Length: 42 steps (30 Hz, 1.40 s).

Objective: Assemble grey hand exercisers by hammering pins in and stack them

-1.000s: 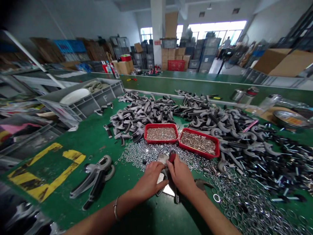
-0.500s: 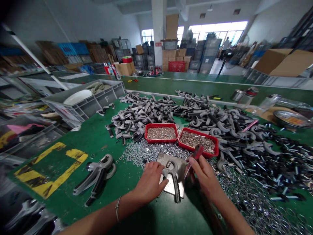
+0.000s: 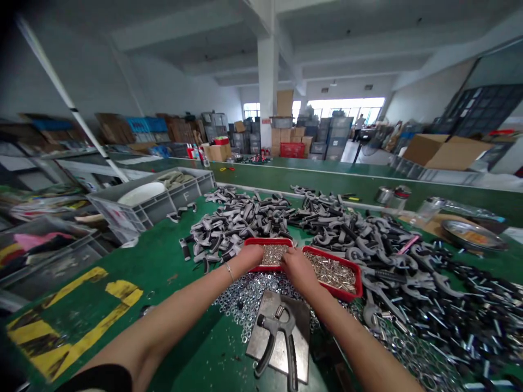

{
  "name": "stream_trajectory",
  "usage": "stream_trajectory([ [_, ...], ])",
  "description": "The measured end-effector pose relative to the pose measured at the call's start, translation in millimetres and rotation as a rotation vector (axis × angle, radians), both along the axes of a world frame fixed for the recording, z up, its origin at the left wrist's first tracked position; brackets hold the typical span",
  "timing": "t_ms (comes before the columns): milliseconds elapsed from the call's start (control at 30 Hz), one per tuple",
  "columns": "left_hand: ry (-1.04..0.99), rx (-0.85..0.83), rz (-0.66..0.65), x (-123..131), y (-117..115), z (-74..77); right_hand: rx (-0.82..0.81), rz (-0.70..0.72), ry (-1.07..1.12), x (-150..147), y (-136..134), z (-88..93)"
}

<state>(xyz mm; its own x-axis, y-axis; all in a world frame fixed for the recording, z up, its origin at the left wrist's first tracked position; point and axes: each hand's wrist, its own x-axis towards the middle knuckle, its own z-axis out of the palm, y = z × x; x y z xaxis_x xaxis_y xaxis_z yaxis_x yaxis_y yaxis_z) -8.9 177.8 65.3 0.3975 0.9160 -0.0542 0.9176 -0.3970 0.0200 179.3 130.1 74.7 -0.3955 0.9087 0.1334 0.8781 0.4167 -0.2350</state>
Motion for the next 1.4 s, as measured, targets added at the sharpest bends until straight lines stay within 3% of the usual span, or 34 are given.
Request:
stream_trajectory([
  [133, 0.035, 0.026, 0.059, -2.2, 0.7, -26.0, 0.002, -0.008, -0.039, -27.2, 45.5, -27.3],
  [267, 0.001, 0.08, 0.056, -5.1, -2.3, -39.4, -0.026, -0.042, 0.001, -26.2, 56.1, -47.4],
  [467, -0.133, 0.142, 0.023, -9.6, 0.3, -34.0, -0.077, -0.122, 0.191, -24.6, 56.8, -59.1],
  [533, -0.18, 0.153, 0.024, -11.7, -13.3, -28.3, -0.095, -0.155, 0.289, -22.8, 57.5, -56.1],
  [600, -0.229, 0.156, 0.006, -11.2, -42.0, -24.5, -0.115, -0.179, 0.405, -16.9, 53.4, -49.6],
  [700, -0.395, 0.074, -0.087, -3.4, -102.2, -28.3, -0.165, -0.201, 0.581, -2.4, 27.5, -39.5],
  [767, -0.499, 0.002, -0.138, 4.6, -137.3, -37.0, -0.227, -0.203, 0.678, 7.6, -4.4, -37.2],
  [833, -0.519, -0.025, -0.15, 12.3, -157.7, -47.2, -0.301, -0.2, 0.749, 16.3, -42.9, -40.5],
  [967, -0.423, 0.021, -0.181, 22.0, -161.2, -62.2, -0.423, -0.229, 0.866, 31.7, -111.5, -58.9],
  [1067, -0.361, 0.089, -0.228, 24.9, -157.5, -68.6, -0.516, -0.278, 1.024, 40.6, -139.8, -72.1],
  [1233, -0.39, 0.199, -0.32, 19.5, -162.8, -77.5, -0.517, -0.302, 1.092, 42.2, -151.1, -77.5],
  [1400, -0.391, 0.179, -0.381, 8.6, -168.2, -79.7, -0.269, -0.182, 0.805, 33.0, -145.9, -77.8],
])
